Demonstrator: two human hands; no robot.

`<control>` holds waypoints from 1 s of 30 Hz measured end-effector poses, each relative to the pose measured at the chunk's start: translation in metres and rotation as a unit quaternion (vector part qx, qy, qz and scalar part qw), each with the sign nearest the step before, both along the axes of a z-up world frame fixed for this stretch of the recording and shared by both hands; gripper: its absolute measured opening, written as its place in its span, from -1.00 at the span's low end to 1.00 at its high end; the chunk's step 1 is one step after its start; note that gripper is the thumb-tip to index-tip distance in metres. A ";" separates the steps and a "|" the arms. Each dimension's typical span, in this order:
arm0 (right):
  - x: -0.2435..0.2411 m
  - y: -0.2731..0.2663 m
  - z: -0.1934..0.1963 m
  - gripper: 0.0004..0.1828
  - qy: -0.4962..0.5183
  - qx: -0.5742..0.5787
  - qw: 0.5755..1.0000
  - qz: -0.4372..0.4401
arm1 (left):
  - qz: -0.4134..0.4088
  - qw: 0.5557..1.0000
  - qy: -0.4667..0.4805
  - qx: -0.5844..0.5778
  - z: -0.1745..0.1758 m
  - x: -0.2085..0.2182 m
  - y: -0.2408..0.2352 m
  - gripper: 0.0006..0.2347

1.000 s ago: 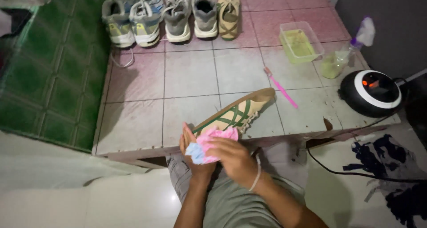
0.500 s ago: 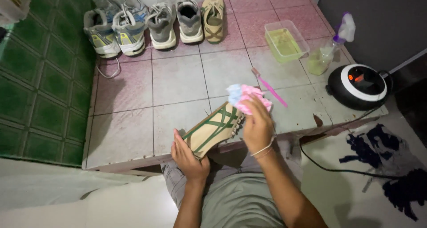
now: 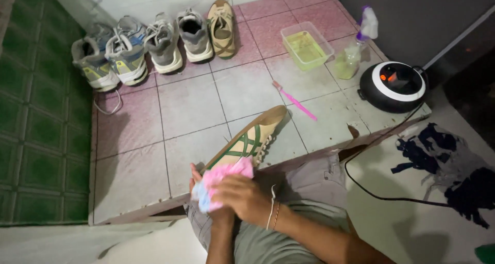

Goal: The person wipes a beige and green sneaker with a pink and blue cloth. They hold the shoe in their left hand and scrub the upper and side panels with the cloth in their right hand, rotating the shoe to clean different areas.

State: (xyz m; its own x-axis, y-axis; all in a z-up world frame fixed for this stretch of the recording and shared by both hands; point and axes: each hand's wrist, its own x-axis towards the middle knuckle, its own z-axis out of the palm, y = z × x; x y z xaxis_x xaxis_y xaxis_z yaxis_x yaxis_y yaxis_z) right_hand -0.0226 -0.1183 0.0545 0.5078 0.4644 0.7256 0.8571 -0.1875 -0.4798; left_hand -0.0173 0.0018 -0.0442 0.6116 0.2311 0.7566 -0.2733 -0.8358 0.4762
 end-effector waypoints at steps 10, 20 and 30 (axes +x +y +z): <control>0.071 -0.105 0.018 -0.63 -0.029 0.117 0.925 -0.361 | -0.013 1.000 0.020 -0.018 0.010 -0.002 -0.003 -0.41; 0.038 -0.029 -0.003 -0.65 -0.051 0.116 0.943 -0.307 | -0.001 1.000 0.007 -0.001 0.014 -0.007 -0.002 -0.38; 0.016 -0.030 0.022 -0.77 -0.028 0.099 0.995 0.004 | 0.055 0.997 0.036 0.034 0.006 0.005 0.001 -0.31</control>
State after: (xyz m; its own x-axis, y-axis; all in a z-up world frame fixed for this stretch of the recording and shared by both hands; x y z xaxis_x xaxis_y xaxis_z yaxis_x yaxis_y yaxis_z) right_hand -0.0063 -0.1480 0.0768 0.4603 0.3132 0.8307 0.8850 -0.0873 -0.4574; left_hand -0.0124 0.0029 -0.0384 0.6383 0.2492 0.7283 -0.1461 -0.8898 0.4324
